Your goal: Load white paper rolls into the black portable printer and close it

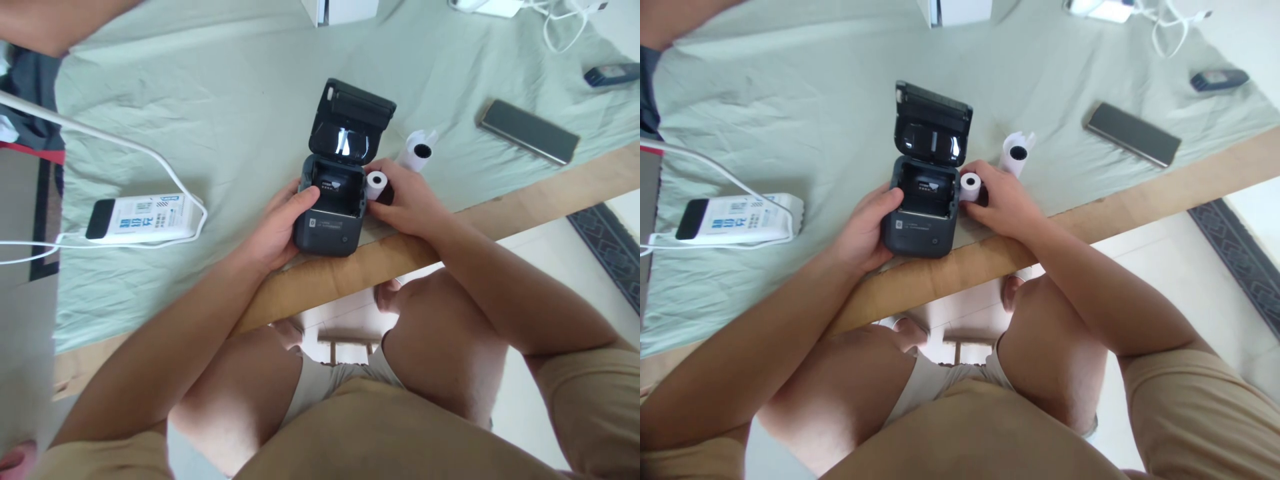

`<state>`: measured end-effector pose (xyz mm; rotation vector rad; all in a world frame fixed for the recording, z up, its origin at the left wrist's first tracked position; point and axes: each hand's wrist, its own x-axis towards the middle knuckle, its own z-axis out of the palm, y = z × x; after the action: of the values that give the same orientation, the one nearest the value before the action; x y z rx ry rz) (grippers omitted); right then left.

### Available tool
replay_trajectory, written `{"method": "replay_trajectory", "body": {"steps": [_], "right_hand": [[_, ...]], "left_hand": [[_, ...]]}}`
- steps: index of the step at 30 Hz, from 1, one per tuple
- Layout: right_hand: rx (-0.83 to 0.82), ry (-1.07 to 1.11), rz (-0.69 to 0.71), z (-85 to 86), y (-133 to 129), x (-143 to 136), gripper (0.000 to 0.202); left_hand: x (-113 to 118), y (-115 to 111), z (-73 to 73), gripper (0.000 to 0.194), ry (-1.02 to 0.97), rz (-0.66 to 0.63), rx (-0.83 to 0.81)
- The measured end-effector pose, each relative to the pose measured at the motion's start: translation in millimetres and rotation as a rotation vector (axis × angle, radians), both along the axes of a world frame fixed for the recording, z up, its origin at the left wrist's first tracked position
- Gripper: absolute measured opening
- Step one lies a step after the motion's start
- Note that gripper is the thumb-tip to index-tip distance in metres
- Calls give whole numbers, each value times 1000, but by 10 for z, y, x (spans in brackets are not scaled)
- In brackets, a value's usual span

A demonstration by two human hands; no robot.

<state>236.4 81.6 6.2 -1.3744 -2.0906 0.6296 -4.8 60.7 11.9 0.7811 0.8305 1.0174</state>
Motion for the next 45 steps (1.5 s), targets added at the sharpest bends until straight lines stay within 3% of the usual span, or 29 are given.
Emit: {"method": "replay_trajectory", "body": {"steps": [6,45], "right_hand": [[7,9,-3,-22,8,3,42],[2,14,-1,-25,10,9,43]], "left_hand": [[4,0,2,23,-17,7,-24],[-10,2,-12,28,-21,-12,-7]]}}
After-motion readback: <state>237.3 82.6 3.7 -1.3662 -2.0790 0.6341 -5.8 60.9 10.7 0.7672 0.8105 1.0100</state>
